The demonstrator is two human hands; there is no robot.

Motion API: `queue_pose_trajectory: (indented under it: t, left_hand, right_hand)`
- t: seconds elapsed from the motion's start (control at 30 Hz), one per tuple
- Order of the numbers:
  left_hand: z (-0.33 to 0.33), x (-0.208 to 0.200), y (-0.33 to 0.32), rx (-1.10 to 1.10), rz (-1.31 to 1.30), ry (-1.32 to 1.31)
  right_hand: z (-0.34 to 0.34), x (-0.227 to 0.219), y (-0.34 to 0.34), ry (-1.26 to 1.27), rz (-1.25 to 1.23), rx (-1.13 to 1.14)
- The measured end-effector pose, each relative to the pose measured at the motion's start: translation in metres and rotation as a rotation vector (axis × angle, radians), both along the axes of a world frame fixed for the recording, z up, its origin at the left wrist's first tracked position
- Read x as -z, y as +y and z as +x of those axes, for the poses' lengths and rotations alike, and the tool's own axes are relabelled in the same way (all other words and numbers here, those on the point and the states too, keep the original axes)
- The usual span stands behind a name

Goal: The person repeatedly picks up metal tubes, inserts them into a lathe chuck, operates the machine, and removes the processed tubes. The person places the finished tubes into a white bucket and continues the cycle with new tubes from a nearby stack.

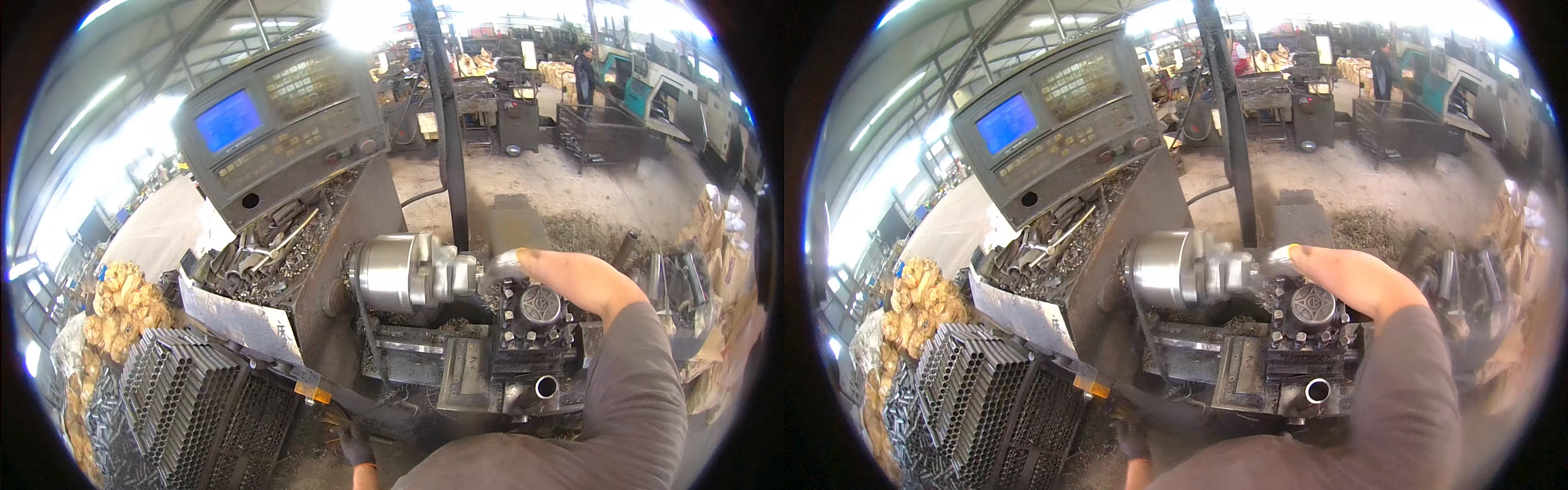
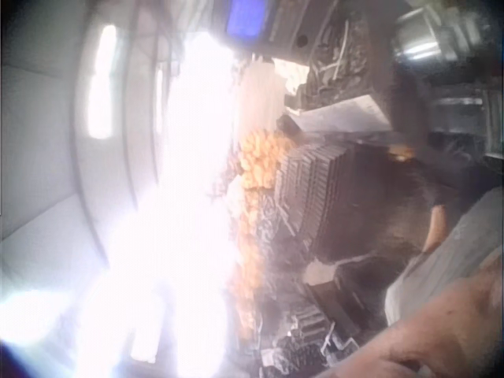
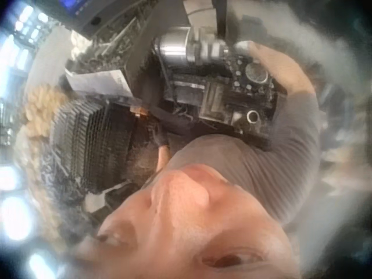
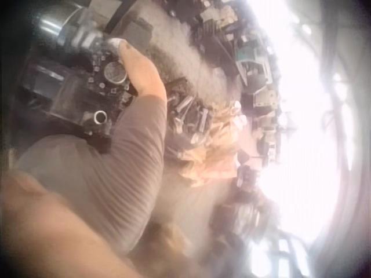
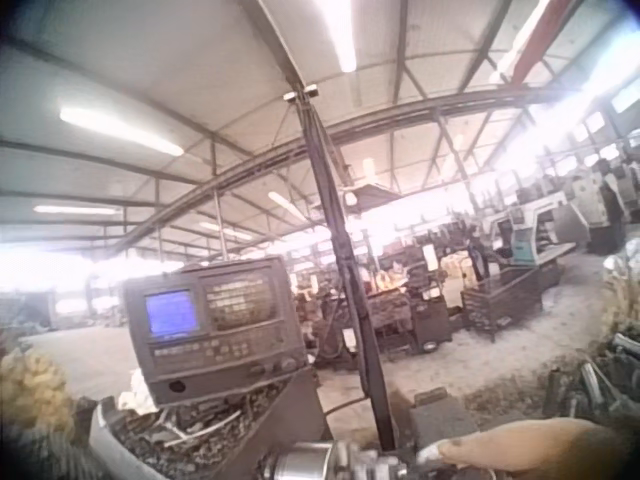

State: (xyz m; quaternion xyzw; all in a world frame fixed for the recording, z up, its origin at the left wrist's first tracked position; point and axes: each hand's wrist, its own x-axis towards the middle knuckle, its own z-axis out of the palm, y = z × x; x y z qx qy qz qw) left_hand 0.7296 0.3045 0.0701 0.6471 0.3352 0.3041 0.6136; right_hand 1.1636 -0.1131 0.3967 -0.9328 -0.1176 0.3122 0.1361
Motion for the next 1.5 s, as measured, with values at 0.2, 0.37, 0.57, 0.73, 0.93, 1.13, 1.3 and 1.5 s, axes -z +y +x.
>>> queue_pose_trajectory:
  t: [0.2,0.37,0.57,0.73,0.93,1.13,1.3,1.5]
  left_hand:
    - [-0.071,0.055,-0.023,0.235,0.213,0.642]
    - [-0.145,0.079,-0.028,0.444,0.155,1.158]
    - [-0.161,0.092,-0.022,0.551,0.074,1.338]
    - [-0.095,0.072,-0.027,0.567,0.170,1.141]
    - [0.003,-0.061,-0.093,0.589,0.575,0.455]
    - [0.130,-0.200,-0.191,1.439,0.449,0.480]
    - [0.189,-0.216,-0.218,1.311,0.698,0.578]
    - [0.153,-0.198,-0.150,0.959,0.205,0.164]
  right_hand:
    - [0.073,0.040,-0.084,-0.509,-0.366,-0.474]
    - [0.092,-0.001,-0.213,-0.650,-0.112,0.735]
    - [0.070,0.003,-0.126,-0.508,0.001,-0.200]
    - [0.032,0.020,0.006,-0.216,0.045,-0.275]
    - [0.046,0.011,-0.007,0.254,-0.049,-0.220]
    - [0.073,0.049,-0.036,-0.198,0.012,-0.642]
    - [0.027,0.009,-0.134,-0.630,0.008,-0.762]
    - [-0.226,0.018,-0.286,-0.932,0.296,0.601]
